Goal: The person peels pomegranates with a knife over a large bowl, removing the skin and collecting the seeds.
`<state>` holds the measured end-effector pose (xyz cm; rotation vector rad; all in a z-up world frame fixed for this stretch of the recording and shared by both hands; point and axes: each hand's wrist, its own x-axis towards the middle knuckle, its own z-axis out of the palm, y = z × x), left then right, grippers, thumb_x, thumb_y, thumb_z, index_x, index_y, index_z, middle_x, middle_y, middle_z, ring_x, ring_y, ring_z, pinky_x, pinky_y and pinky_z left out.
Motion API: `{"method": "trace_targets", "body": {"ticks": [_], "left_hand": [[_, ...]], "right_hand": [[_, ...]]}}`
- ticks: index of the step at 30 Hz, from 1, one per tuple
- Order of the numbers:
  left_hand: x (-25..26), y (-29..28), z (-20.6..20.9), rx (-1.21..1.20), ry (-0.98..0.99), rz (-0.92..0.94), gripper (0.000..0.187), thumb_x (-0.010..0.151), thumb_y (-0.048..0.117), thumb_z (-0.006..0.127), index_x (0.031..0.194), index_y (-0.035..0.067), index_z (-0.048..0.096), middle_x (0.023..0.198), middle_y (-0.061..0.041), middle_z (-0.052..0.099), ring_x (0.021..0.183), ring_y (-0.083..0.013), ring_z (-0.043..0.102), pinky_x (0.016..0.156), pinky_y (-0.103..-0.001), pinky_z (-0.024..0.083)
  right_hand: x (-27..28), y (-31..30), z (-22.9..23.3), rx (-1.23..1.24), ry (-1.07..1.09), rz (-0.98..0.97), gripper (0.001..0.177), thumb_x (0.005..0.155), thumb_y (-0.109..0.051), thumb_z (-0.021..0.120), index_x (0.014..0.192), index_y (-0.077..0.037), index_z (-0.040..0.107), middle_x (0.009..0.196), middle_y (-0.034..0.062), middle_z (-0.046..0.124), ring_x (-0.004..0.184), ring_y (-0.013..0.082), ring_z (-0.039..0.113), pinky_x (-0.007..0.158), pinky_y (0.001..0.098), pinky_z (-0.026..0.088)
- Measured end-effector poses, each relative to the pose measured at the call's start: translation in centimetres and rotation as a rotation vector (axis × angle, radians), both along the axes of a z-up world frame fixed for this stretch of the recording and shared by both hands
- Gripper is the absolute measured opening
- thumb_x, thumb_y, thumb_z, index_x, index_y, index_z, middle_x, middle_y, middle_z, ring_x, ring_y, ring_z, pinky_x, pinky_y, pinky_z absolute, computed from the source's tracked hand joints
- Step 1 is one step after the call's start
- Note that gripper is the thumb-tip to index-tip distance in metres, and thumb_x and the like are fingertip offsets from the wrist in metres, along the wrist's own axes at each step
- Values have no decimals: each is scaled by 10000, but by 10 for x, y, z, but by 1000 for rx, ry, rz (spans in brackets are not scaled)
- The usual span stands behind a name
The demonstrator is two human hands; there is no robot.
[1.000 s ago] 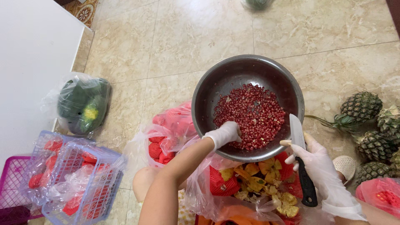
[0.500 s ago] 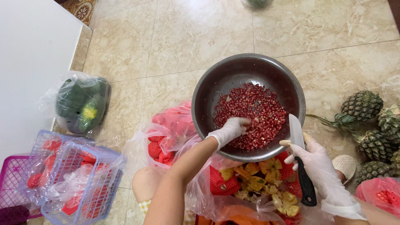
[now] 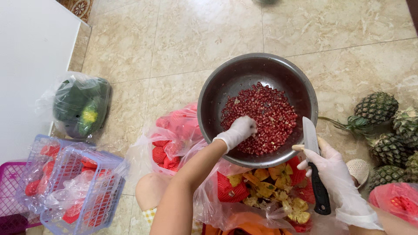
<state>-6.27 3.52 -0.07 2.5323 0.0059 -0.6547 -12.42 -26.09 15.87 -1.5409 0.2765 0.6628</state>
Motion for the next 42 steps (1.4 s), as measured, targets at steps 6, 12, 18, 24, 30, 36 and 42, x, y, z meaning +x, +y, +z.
{"method": "trace_targets", "body": {"ticks": [6,12,18,24,30,36,42], "left_hand": [[3,11,12,-487,224,321,104,908,145,713,949,50,717,916,-46,751,779,-128,697,780,-311,594],[-17,-2,44,-1031,308,410,135,1018,157,622,1016,32,670,969,-45,735,842,-118,672,809,-281,575],[-47,-25,72,-1252,306,536,149,1041,142,600,1136,28,610,985,-33,687,892,-124,686,830,-265,568],[-66,-50,96,-1232,173,505,167,1007,100,628,1142,5,650,1017,-81,713,903,-138,666,821,-271,552],[-85,-64,130,-1124,288,661,169,955,81,669,1111,18,691,988,-54,723,902,-95,666,842,-250,564],[-87,-59,139,-1263,253,646,190,937,97,693,1092,-13,694,932,-73,725,841,-124,663,805,-246,564],[-90,-58,139,-1253,379,777,184,932,164,702,1063,36,679,916,-43,702,818,-110,659,776,-262,577]], "right_hand": [[1,-1,1,-4,-1,-6,529,956,-110,550,1485,-120,546,1156,98,763,656,114,616,525,251,481],[-1,8,-26,24,-44,46,522,935,-58,535,1456,-86,517,1074,91,762,689,129,668,555,252,533],[-15,37,-51,-13,31,106,410,990,-123,550,1399,-107,569,850,115,730,623,155,657,509,277,505],[-16,55,-62,-23,-51,5,318,958,-179,636,1268,-126,680,811,38,740,565,94,608,474,245,456],[-9,60,-74,-156,-185,-42,236,922,-227,728,1114,-90,731,763,17,715,533,71,553,468,233,423],[-3,60,-77,9,-64,-6,193,914,-228,715,1042,-84,730,774,2,734,521,75,549,449,236,409],[-1,60,-81,-16,-106,5,196,871,-186,781,1013,-70,711,783,22,709,561,69,546,479,226,413]]}}
